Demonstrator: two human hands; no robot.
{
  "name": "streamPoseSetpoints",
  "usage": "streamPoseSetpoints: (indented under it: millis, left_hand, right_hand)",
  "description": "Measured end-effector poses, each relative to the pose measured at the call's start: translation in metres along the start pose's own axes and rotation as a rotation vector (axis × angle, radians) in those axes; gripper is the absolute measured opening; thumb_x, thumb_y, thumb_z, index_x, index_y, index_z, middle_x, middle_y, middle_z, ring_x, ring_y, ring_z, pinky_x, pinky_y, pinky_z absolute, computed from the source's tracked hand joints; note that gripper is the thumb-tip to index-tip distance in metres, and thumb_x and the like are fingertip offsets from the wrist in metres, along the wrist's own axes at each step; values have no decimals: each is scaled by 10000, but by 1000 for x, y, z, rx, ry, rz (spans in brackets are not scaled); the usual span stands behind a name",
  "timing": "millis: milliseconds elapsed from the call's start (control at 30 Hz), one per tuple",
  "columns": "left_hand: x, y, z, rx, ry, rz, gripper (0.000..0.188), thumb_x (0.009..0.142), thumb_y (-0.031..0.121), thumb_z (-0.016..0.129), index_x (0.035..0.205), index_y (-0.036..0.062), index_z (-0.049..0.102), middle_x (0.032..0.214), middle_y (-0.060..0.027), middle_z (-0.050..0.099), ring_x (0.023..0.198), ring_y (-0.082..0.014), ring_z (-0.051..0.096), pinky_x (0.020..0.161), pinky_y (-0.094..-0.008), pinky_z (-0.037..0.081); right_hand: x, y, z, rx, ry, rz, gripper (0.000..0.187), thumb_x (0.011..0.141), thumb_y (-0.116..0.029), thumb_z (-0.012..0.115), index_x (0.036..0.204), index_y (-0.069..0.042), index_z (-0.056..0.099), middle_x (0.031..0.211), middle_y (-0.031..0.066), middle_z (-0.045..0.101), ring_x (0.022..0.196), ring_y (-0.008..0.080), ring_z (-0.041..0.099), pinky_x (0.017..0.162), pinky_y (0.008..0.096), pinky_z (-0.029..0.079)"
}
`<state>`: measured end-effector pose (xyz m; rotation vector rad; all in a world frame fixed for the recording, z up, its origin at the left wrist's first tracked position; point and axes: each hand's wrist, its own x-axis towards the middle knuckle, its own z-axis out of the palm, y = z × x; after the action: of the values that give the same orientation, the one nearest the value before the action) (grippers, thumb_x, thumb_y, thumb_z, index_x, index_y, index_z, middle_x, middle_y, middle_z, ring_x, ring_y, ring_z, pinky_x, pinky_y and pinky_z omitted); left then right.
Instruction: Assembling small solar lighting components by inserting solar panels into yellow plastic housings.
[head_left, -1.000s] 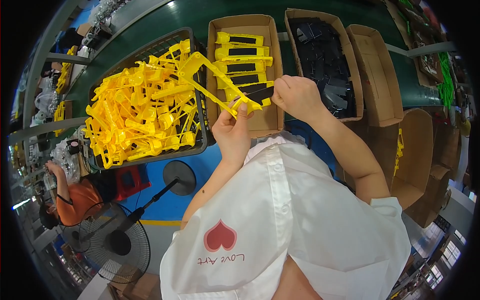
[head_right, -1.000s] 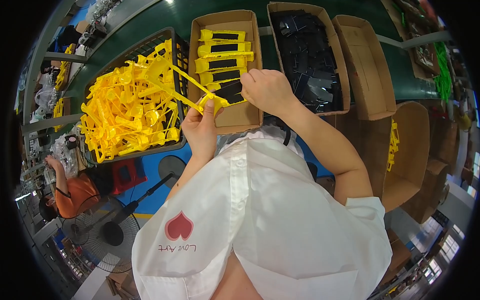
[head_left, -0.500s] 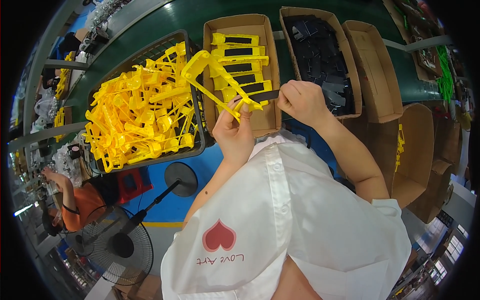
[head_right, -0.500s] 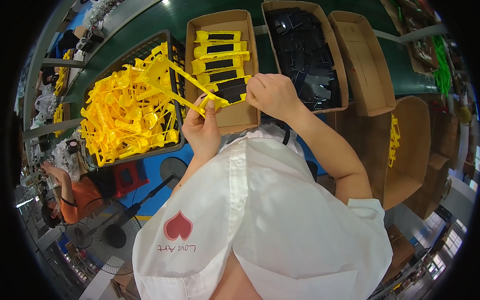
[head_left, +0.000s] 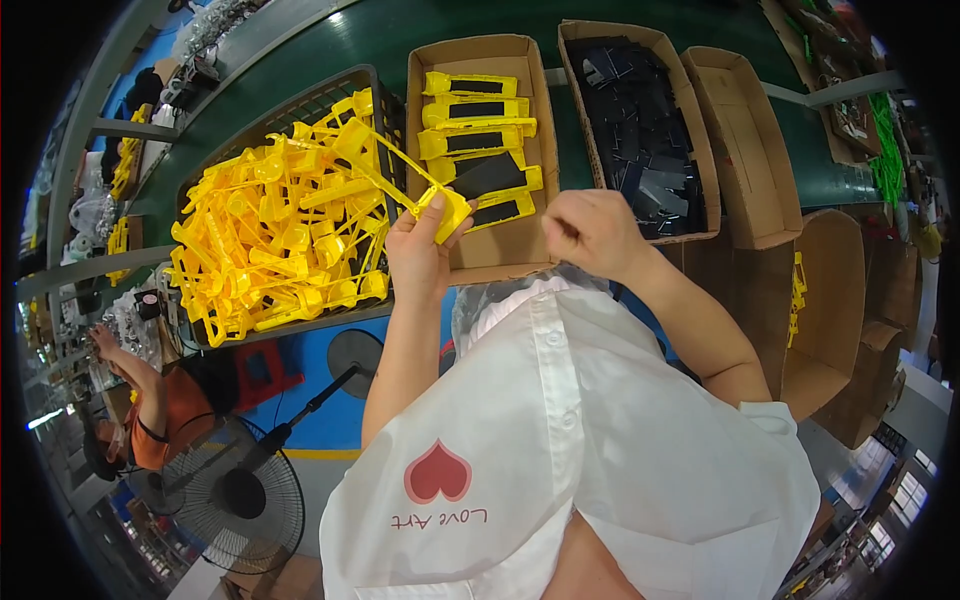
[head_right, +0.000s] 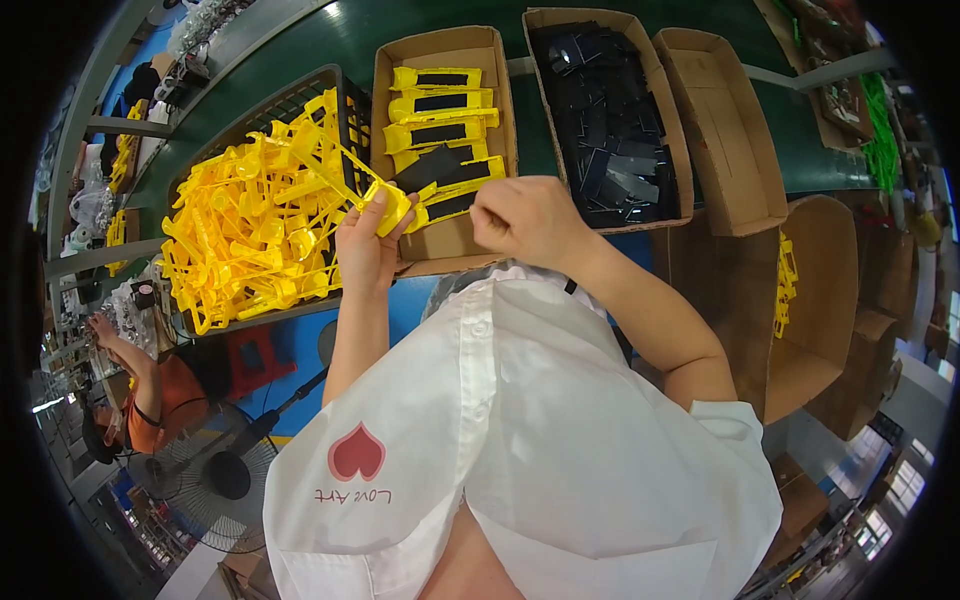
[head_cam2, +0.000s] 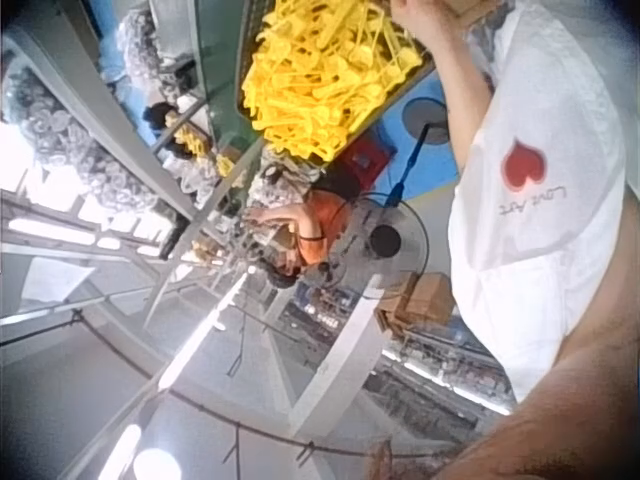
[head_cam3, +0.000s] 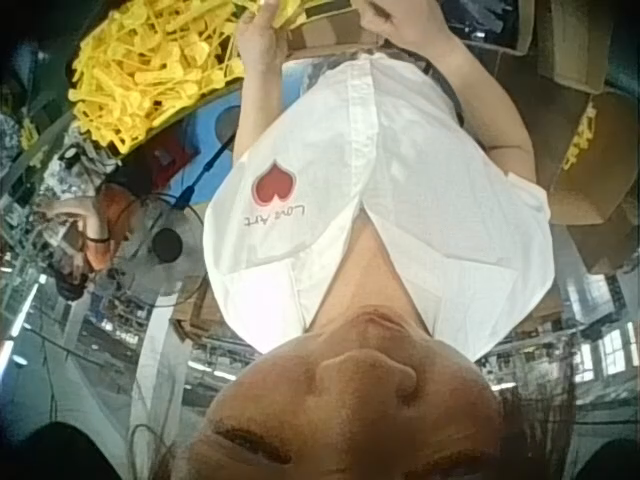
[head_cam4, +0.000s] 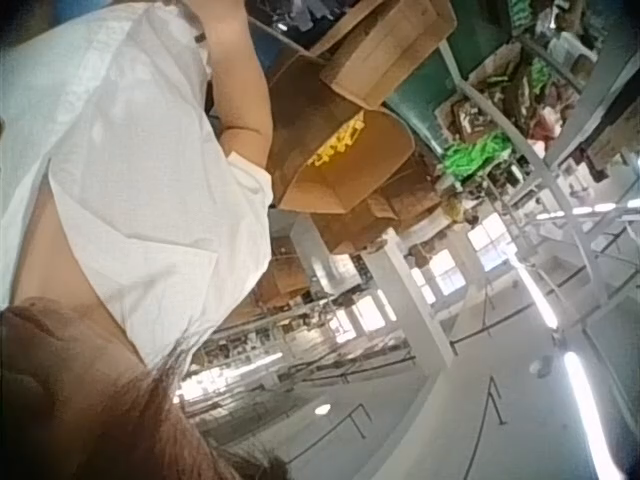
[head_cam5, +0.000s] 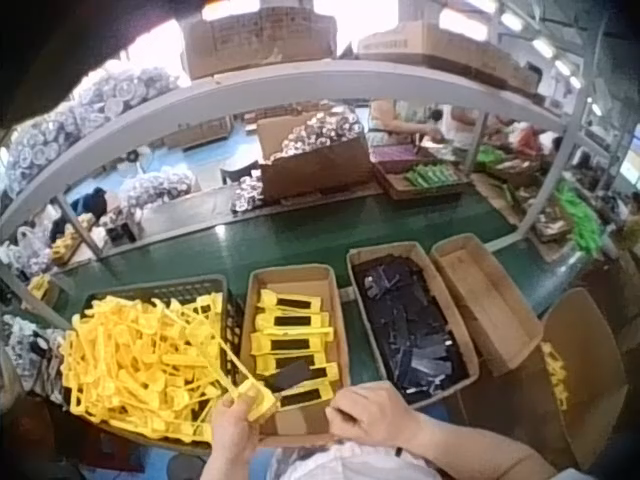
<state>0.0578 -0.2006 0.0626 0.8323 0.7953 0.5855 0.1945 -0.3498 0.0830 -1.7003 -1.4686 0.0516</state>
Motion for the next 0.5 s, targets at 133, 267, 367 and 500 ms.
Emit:
streamPoseSetpoints:
  millis: [133,267,367,500]
  left_hand:
    - [-6,5,-9,-62,-182,-149,225,827,139,543,958,-44,542,868,-101,590,803,-231,610,641,-264,531]
    - [-13,0,-4,96,-294,-128,231,836,131,528,1000,-32,531,925,-90,576,811,-194,592,685,-258,509]
    - [-16,4,0,455,-340,108,243,839,81,503,1069,4,521,1025,-99,531,819,-142,544,700,-230,475]
    - [-2,8,-19,893,-249,230,224,801,59,548,1014,-6,553,850,-105,564,745,-148,541,653,-215,434]
  right_hand:
    - [8,3,-12,141,-88,438,244,795,-265,580,724,-41,514,577,76,527,500,181,525,446,272,385]
    - [17,2,-12,431,-276,599,195,806,-211,574,804,-19,544,597,20,523,490,74,473,445,195,374]
    - [19,3,-24,225,-338,671,191,823,-209,534,787,-22,552,561,10,510,451,62,457,414,192,352]
    - [10,12,-52,257,-353,743,166,828,-172,525,735,-34,533,501,-8,481,399,35,420,388,174,333]
